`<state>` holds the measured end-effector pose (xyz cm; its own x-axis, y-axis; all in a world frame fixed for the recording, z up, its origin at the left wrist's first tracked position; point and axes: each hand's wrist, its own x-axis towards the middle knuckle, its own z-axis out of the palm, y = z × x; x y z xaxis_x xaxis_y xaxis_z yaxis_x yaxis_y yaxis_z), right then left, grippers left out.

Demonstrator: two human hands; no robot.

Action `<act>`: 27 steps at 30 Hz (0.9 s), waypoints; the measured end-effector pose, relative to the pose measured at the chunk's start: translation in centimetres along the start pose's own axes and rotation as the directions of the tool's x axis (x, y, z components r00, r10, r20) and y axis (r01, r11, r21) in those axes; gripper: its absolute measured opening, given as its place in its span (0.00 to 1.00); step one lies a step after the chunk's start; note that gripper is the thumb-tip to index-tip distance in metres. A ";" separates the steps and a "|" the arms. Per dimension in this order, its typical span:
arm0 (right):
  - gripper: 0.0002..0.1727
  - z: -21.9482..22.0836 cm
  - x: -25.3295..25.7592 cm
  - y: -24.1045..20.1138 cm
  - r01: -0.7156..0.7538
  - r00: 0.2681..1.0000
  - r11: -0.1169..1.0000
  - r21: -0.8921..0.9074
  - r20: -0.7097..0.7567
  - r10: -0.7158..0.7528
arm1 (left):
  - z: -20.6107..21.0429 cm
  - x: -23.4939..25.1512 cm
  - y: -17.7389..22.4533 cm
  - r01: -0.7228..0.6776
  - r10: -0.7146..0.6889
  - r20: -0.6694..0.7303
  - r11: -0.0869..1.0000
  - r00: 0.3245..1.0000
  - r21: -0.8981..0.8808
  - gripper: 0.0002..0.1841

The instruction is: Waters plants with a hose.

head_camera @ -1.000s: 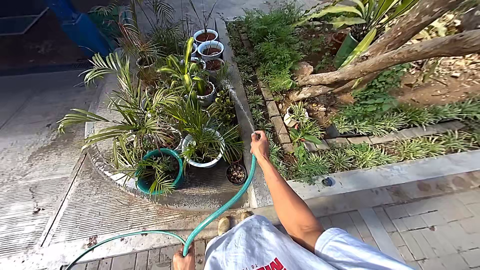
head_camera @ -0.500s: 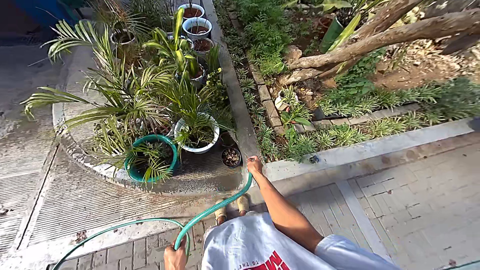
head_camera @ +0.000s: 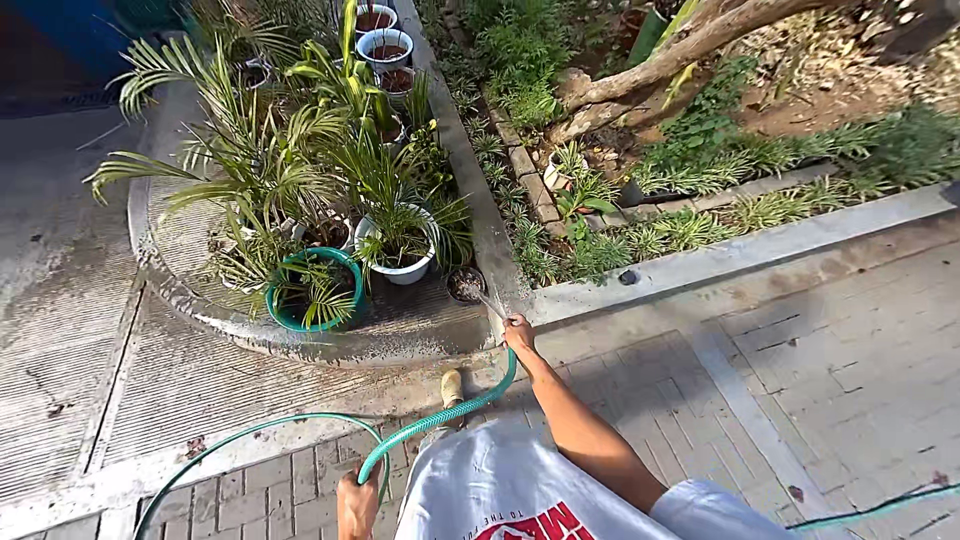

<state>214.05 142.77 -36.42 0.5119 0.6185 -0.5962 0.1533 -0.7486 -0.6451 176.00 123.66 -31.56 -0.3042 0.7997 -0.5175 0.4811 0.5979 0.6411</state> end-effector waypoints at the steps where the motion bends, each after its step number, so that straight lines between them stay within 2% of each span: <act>1: 0.21 -0.2 -1.5 0.7 0.040 0.999 0.997 0.059 0.016 -0.041 | -0.3 -1.3 -0.8 -0.038 0.038 0.001 0.999 0.999 0.003 0.15; 4: 0.20 -1.0 -6.5 2.3 0.121 0.987 0.978 0.169 0.086 -0.137 | -1.7 -5.5 -3.8 -0.170 0.170 0.013 0.985 0.985 0.036 0.09; 7: 0.19 -1.4 -11.0 4.8 0.131 0.979 0.968 0.214 0.125 -0.160 | -3.7 -9.7 -7.6 -0.240 0.239 0.027 0.967 0.971 0.085 0.08; 10: 0.19 -1.5 -14.6 5.7 0.167 0.978 0.951 0.260 0.079 -0.193 | -6.0 -13.1 -10.2 -0.253 0.255 -0.013 0.962 0.967 0.103 0.08; 14: 0.20 -1.8 -18.7 4.4 0.193 0.976 0.964 0.182 0.062 -0.207 | -8.3 -16.8 -12.2 -0.242 0.249 -0.109 0.968 0.962 0.072 0.10; 17: 0.20 -2.0 -21.1 3.0 0.226 0.969 0.968 0.106 0.076 -0.234 | -9.5 -18.8 -13.1 -0.253 0.260 -0.157 0.965 0.953 0.064 0.11; 22: 0.20 -1.3 -23.4 2.1 0.292 0.956 0.950 0.110 -0.006 -0.293 | -11.5 -20.6 -15.1 -0.335 0.341 -0.210 0.940 0.916 0.064 0.17; 27: 0.20 2.6 -26.7 1.3 0.299 0.954 0.951 0.081 -0.031 -0.297 | -14.7 -20.8 -18.8 -0.358 0.364 -0.225 0.931 0.904 0.069 0.23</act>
<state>198.42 125.87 -22.58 0.4693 0.8053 -0.3623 0.2302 -0.5077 -0.8302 161.19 96.61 -24.47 -0.2848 0.9526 -0.1066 0.6141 0.2667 0.7428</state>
